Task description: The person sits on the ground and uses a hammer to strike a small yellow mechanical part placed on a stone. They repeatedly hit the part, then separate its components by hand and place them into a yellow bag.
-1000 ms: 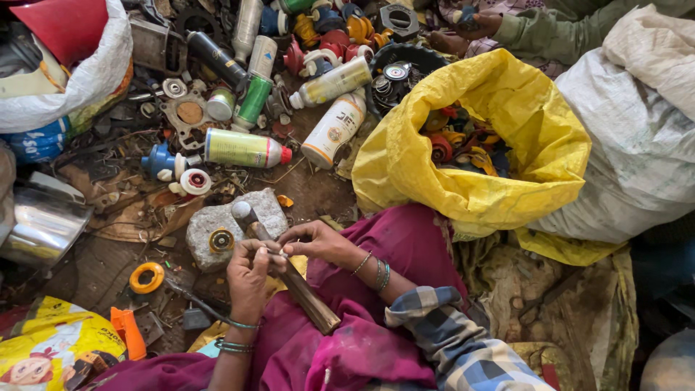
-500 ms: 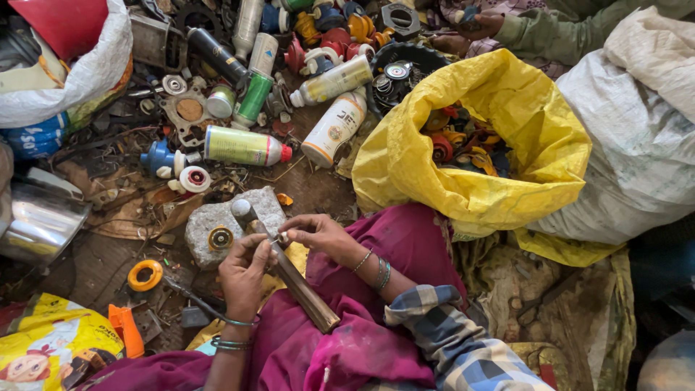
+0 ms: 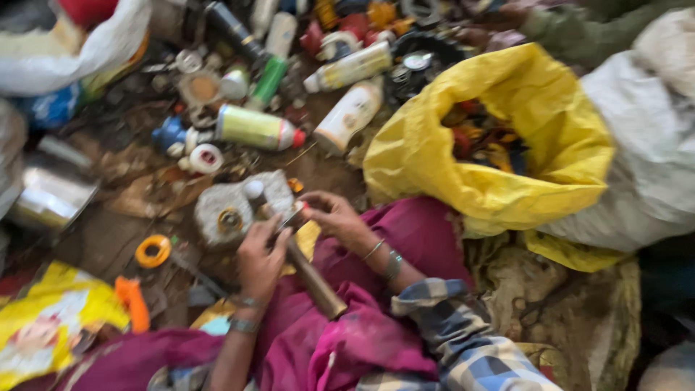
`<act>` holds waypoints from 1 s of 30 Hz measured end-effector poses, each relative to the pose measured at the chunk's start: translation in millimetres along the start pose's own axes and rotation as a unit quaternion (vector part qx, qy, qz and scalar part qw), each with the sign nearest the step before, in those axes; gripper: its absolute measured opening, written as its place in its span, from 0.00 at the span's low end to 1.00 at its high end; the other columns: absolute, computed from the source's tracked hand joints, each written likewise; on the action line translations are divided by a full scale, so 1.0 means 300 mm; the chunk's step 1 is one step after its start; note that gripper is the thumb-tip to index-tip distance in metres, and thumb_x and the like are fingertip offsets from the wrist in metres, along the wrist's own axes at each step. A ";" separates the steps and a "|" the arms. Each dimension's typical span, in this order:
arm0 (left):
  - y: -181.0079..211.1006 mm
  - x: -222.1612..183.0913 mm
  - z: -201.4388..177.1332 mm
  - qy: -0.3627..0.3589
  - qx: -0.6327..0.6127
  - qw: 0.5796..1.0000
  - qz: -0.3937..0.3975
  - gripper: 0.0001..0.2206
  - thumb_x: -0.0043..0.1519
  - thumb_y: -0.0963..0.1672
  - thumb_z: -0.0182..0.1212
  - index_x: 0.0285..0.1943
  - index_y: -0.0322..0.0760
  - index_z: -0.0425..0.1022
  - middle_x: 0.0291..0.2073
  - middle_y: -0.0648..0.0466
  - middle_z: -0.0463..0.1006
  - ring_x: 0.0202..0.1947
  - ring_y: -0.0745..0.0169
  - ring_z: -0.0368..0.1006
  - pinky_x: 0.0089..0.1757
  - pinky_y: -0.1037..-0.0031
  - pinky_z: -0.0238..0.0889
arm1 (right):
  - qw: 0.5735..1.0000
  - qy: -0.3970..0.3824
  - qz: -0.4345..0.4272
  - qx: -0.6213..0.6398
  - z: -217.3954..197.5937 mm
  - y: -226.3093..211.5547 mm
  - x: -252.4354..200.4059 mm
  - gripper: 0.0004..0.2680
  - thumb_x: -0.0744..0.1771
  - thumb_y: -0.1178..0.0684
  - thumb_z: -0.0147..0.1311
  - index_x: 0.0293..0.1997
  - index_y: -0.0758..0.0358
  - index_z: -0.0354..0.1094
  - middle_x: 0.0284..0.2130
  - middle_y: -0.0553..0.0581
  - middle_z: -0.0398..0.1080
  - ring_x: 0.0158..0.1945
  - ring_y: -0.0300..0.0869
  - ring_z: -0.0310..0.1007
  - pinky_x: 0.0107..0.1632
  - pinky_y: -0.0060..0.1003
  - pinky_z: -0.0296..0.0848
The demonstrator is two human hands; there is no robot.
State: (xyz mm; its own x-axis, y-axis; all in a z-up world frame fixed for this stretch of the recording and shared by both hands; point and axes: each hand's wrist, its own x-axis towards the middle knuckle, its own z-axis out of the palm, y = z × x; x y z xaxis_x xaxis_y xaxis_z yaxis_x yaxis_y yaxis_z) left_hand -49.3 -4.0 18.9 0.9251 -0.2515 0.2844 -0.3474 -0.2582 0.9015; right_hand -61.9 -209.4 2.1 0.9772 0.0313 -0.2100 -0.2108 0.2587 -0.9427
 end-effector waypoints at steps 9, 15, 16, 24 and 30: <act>0.001 -0.013 -0.004 0.004 -0.039 0.999 0.018 0.07 0.61 0.39 0.67 0.46 0.35 0.83 0.34 0.50 0.77 0.33 0.60 0.76 0.36 0.72 0.70 | 0.995 -0.003 0.024 0.096 -0.065 0.116 0.052 0.13 0.70 0.52 0.57 0.59 0.68 0.69 0.34 0.49 0.74 0.23 0.26 0.57 0.25 0.23 0.57; 0.039 -0.007 -0.017 0.026 -0.073 0.997 0.017 0.07 0.61 0.38 0.66 0.47 0.35 0.82 0.36 0.51 0.78 0.33 0.61 0.77 0.36 0.73 0.70 | 0.992 -0.025 0.021 0.118 -0.079 0.130 0.060 0.11 0.71 0.51 0.54 0.55 0.69 0.71 0.32 0.48 0.72 0.22 0.26 0.54 0.24 0.23 0.53; 0.043 -0.007 -0.016 0.031 -0.082 0.996 0.017 0.08 0.61 0.38 0.65 0.48 0.35 0.82 0.37 0.51 0.78 0.34 0.61 0.77 0.36 0.73 0.71 | 0.993 -0.028 0.023 0.115 -0.080 0.127 0.058 0.11 0.71 0.50 0.53 0.53 0.68 0.71 0.32 0.49 0.72 0.22 0.27 0.54 0.24 0.23 0.53; 0.024 -0.017 -0.025 0.017 -0.018 0.994 0.108 0.13 0.63 0.38 0.65 0.57 0.34 0.78 0.44 0.47 0.77 0.40 0.53 0.77 0.41 0.68 0.72 | 0.991 -0.074 0.049 0.103 -0.070 0.132 0.048 0.09 0.71 0.48 0.54 0.45 0.65 0.70 0.29 0.48 0.70 0.22 0.26 0.54 0.25 0.22 0.55; 0.002 -0.021 -0.022 0.007 0.037 0.989 0.145 0.12 0.62 0.38 0.66 0.55 0.33 0.79 0.41 0.47 0.76 0.39 0.50 0.76 0.41 0.65 0.72 | 0.993 -0.089 0.055 0.050 -0.070 0.140 0.047 0.10 0.70 0.45 0.56 0.42 0.63 0.71 0.28 0.49 0.72 0.22 0.25 0.57 0.25 0.20 0.54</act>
State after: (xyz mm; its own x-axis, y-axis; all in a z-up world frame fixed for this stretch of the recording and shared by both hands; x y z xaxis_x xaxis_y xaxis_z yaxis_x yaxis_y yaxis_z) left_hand -54.2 3.5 19.7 0.7873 -0.3127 0.5314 -0.6075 -0.2457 0.7554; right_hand -57.6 -218.5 -45.8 0.9391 0.2334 -0.2524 -0.3219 0.3390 -0.8840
